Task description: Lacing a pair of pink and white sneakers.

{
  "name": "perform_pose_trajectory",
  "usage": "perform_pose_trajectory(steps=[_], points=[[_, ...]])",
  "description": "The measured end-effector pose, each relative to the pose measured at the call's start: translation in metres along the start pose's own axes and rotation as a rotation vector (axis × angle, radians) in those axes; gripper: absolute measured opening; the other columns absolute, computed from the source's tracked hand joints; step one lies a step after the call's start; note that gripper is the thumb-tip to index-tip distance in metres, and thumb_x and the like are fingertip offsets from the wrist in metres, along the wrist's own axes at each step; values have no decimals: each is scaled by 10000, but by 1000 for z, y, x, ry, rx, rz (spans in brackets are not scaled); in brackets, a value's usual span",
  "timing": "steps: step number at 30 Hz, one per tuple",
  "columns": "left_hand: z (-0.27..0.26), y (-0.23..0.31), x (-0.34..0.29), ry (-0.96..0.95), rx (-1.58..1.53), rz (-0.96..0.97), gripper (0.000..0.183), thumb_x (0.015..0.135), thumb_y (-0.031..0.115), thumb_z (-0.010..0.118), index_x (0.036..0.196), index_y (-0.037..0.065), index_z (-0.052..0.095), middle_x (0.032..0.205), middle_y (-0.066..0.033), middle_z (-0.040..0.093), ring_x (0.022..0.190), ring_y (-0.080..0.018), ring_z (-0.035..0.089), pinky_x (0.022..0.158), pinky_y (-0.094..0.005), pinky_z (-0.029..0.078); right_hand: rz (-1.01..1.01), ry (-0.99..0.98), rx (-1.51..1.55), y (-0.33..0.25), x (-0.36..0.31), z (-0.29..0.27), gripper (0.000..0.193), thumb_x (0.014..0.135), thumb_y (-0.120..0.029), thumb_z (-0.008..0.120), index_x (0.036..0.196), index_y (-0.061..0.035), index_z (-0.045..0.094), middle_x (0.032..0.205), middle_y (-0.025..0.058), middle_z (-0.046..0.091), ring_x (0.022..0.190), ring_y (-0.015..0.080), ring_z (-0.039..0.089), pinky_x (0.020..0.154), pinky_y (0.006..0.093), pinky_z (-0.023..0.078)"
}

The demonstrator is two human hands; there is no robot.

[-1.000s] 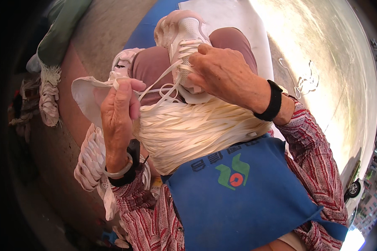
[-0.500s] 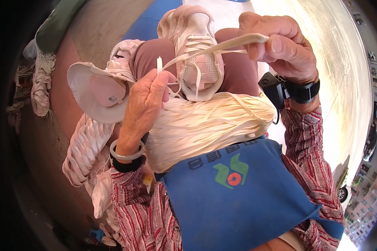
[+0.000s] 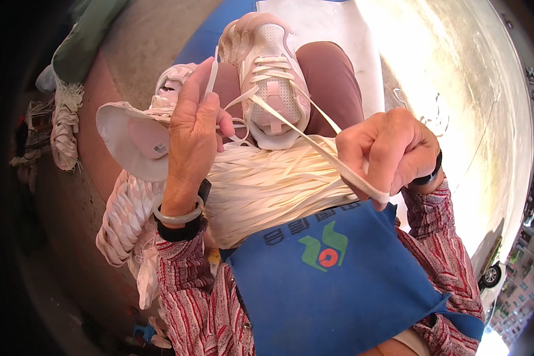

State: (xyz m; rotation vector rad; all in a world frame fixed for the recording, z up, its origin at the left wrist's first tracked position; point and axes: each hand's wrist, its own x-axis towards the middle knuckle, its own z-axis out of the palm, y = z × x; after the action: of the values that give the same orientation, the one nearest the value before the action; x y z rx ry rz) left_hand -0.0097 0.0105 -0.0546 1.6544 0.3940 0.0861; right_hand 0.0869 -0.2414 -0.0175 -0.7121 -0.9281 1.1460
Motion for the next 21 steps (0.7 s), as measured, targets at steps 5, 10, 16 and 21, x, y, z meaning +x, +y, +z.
perform_pose_trajectory(steps=[5,10,16,21], points=[[0,-5,-6,-67,-27,35,330,1042,176,456,1320,61,590,703,8,566,530,1,410,448,-146,379,17,-213,128,15,6,9,202,955,-136,622,868,33,691,816,100,611,757,192,567,650,304,436],[4,-26,9,50,332,203,266,982,139,545,1203,22,636,848,-86,694,723,-151,657,649,-272,532,224,-397,-42,10,9,4,205,969,-185,607,928,12,651,760,77,605,657,139,558,545,278,413],[-2,-31,19,-164,511,168,246,971,139,590,1148,-28,628,937,-56,686,774,-103,643,680,-263,539,315,-74,-396,8,-10,6,230,1010,-225,546,1053,-20,640,605,24,595,481,94,542,453,259,416],[-6,-27,19,-166,512,101,201,948,143,608,1037,-29,659,809,-87,678,700,-138,643,659,-285,523,167,-73,-135,-28,-46,-13,203,1008,-107,526,1001,45,661,627,72,641,389,52,501,332,198,344]])
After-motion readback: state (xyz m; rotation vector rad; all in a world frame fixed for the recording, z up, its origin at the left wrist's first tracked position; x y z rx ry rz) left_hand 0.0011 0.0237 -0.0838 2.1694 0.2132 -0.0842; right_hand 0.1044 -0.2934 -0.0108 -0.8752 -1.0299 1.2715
